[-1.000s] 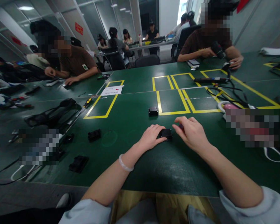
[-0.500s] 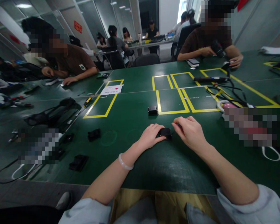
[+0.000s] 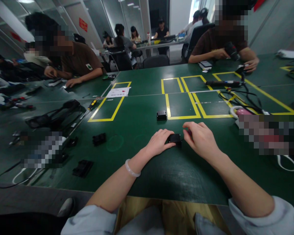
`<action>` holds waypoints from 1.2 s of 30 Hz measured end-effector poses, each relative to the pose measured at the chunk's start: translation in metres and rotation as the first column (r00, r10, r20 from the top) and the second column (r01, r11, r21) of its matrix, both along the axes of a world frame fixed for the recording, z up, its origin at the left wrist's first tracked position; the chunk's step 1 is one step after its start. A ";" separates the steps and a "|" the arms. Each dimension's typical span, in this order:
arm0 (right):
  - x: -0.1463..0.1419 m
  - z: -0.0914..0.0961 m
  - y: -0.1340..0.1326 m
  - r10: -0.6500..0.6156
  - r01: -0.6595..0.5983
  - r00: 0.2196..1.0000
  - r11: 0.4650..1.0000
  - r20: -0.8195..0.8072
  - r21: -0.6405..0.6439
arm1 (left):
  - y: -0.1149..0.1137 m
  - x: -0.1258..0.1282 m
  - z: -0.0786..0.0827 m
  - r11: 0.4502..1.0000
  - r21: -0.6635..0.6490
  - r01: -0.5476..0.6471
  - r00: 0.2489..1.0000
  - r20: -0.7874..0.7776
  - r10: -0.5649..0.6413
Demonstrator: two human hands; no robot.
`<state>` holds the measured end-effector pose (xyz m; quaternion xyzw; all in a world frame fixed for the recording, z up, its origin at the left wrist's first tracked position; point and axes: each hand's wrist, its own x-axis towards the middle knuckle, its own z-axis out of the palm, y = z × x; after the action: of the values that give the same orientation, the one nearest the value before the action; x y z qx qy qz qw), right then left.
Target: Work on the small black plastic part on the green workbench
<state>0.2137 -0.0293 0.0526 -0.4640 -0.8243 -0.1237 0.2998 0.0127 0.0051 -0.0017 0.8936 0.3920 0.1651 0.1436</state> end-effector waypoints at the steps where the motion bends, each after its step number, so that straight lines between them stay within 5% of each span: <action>1: 0.000 0.000 0.000 0.004 -0.004 1.000 1.000 0.005 -0.013 | 0.000 0.000 0.000 1.000 0.002 0.000 1.000 0.000 0.000; 36: 0.001 0.004 0.003 -0.057 0.055 0.997 0.998 0.048 0.041 | -0.003 0.001 0.004 0.998 0.062 0.003 0.998 -0.068 0.001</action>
<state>0.2147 -0.0265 0.0571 -0.4777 -0.8156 -0.1596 0.2850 0.0142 0.0016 0.0023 0.9028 0.3910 0.1467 0.1023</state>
